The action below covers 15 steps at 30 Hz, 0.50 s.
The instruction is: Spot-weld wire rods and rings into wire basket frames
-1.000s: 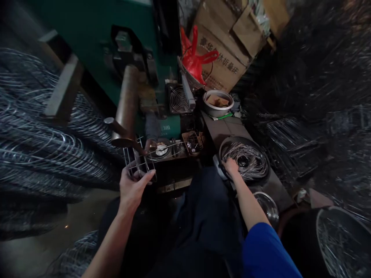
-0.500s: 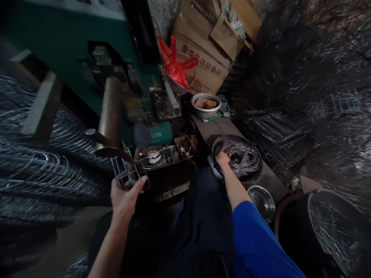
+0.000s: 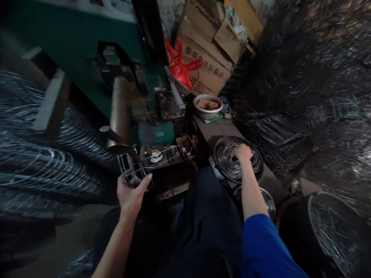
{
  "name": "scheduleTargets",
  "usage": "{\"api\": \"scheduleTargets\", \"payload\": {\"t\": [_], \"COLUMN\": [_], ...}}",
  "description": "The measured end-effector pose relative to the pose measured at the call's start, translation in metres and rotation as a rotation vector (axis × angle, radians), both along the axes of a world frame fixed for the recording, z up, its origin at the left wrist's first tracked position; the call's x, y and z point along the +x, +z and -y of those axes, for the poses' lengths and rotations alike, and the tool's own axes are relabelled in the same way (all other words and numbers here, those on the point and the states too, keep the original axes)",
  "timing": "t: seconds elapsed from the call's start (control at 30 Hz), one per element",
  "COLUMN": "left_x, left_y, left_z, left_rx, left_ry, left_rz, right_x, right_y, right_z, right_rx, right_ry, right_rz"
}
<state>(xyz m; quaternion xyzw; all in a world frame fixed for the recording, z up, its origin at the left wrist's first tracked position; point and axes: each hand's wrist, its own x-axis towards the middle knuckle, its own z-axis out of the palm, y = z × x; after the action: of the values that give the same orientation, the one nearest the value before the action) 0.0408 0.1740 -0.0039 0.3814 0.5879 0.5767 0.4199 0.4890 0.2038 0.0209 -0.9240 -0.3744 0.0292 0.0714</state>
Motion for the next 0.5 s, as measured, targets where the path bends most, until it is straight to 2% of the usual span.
{"api": "scheduleTargets", "payload": {"t": [0.1, 0.13, 0.2, 0.27, 0.3, 0.37, 0.5], "left_x": [-0.001, -0.002, -0.004, -0.005, -0.005, -0.005, -0.005], "left_y": [-0.003, -0.004, -0.007, -0.009, -0.01, -0.011, -0.011], "left_z": [0.009, 0.013, 0.023, 0.034, 0.039, 0.05, 0.065], "left_rx": [0.039, 0.047, 0.045, 0.031, 0.021, 0.001, -0.02], "left_ry": [0.018, 0.01, -0.012, -0.027, -0.025, -0.027, -0.046], "left_rz": [-0.088, -0.115, -0.144, -0.14, -0.135, -0.119, -0.05], "right_x": [0.004, 0.0, -0.016, -0.046, -0.066, -0.109, -0.185], "right_y": [0.038, 0.048, 0.064, 0.073, 0.075, 0.074, 0.053], "right_z": [0.005, 0.004, -0.002, -0.011, -0.016, -0.025, -0.032], "right_rx": [0.074, 0.167, 0.374, 0.54, 0.586, 0.613, 0.561], "right_ry": [-0.038, 0.007, 0.233, 0.533, 0.661, 0.822, 0.915], "right_rz": [0.08, 0.116, 0.069, -0.124, -0.246, -0.474, -0.808]}}
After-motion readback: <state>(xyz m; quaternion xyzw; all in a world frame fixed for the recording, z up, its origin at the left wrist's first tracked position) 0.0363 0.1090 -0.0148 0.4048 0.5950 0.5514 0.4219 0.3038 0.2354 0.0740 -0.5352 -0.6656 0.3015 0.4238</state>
